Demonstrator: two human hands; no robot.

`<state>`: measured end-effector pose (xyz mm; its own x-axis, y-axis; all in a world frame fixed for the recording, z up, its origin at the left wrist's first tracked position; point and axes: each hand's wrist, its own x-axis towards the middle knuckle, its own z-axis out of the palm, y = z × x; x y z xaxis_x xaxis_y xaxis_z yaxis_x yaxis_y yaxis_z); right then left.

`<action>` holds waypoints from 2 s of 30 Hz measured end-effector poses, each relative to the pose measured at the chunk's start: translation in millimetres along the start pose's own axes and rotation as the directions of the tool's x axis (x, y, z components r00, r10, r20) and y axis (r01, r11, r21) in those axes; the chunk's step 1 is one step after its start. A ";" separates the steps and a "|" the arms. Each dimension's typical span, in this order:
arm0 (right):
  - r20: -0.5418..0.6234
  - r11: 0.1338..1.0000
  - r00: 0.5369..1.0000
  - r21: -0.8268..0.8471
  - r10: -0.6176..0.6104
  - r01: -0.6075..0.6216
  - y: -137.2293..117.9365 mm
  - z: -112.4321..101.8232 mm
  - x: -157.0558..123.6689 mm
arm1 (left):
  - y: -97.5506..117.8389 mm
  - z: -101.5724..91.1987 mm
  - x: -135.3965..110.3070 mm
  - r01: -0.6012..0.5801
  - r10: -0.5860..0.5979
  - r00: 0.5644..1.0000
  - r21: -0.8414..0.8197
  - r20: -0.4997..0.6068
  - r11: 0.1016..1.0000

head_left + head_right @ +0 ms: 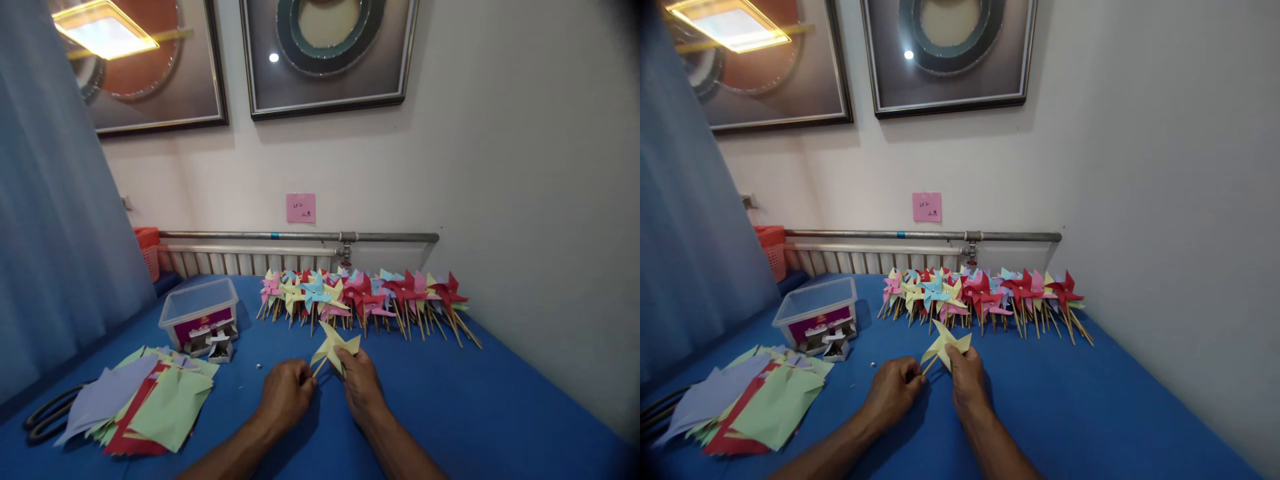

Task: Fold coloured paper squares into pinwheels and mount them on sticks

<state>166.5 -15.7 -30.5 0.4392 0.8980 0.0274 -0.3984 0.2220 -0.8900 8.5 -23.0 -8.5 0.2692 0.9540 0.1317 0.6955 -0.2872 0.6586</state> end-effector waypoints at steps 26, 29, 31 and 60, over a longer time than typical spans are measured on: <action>-0.012 0.979 0.999 -0.201 0.040 -0.042 4.7 4.9 -8.6 | -22.5 -23.8 20.4 0.063 -0.043 0.964 0.070 -0.261 0.996; 0.077 0.941 0.997 -0.337 -0.008 0.033 7.3 9.0 -13.0 | -36.7 -34.8 29.2 0.069 -0.057 0.930 0.020 -0.363 0.997; 0.142 0.917 0.990 -0.390 -0.026 0.080 7.9 11.9 -16.8 | -47.1 -44.5 38.5 0.086 -0.093 0.901 -0.034 -0.424 0.996; 0.266 0.824 0.964 -0.546 0.004 0.148 15.0 12.0 -21.9 | -57.6 -36.4 135.4 0.324 -0.302 0.910 0.032 -0.284 0.946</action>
<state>141.3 -27.5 -39.0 0.2075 0.9675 0.1444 0.1765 0.1082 -0.9783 -19.3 125.8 -1.7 -0.1546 0.9792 0.1316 0.7659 0.0346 0.6421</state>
